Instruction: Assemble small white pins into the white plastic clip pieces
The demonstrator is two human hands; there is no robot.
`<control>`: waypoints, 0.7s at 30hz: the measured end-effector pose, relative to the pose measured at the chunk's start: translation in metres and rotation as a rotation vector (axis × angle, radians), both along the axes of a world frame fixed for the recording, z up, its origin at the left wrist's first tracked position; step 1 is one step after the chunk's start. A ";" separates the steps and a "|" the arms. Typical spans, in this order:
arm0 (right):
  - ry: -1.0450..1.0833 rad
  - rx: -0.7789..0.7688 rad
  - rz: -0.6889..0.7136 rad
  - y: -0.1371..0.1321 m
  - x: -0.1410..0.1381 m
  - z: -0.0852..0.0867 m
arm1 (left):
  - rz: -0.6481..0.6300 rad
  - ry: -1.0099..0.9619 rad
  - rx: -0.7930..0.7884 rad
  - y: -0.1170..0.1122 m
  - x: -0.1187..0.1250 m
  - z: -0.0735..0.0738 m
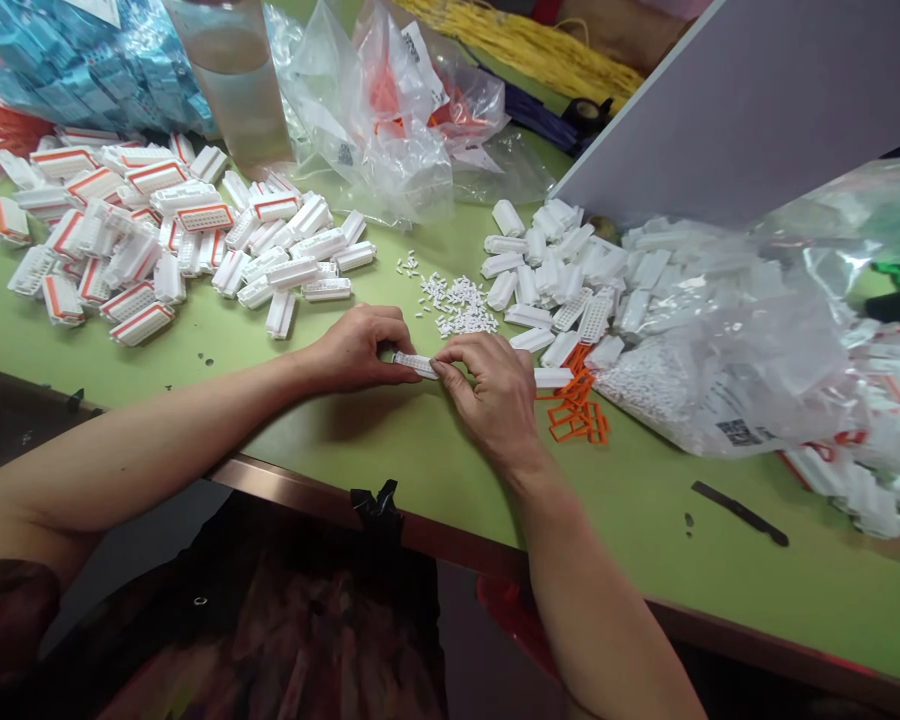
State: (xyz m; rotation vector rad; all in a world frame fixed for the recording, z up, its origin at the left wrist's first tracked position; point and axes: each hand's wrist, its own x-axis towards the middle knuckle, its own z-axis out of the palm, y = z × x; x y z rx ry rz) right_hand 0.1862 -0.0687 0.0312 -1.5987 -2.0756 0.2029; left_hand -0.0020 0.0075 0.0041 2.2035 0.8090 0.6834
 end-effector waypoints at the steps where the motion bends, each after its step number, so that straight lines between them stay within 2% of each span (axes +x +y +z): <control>1: -0.050 0.032 0.003 -0.001 0.000 0.000 | 0.000 -0.001 0.000 0.000 0.000 0.000; 4: -0.180 0.095 0.021 -0.003 0.003 0.003 | 0.005 -0.008 0.001 0.000 0.000 -0.001; 8: -0.239 0.084 0.065 -0.004 0.006 0.007 | 0.012 -0.023 0.003 -0.001 0.000 -0.001; 11: -0.143 0.067 0.045 -0.003 0.005 0.005 | 0.012 -0.017 0.007 -0.001 0.000 -0.001; 16: 0.065 -0.055 -0.011 -0.004 -0.002 0.003 | 0.009 -0.002 0.001 0.000 0.000 0.000; 18: 0.085 -0.072 -0.022 -0.004 -0.003 0.003 | 0.008 -0.002 0.001 0.000 0.000 0.000; 21: 0.036 -0.017 -0.015 -0.004 -0.003 0.003 | 0.005 -0.004 0.009 -0.001 0.000 0.000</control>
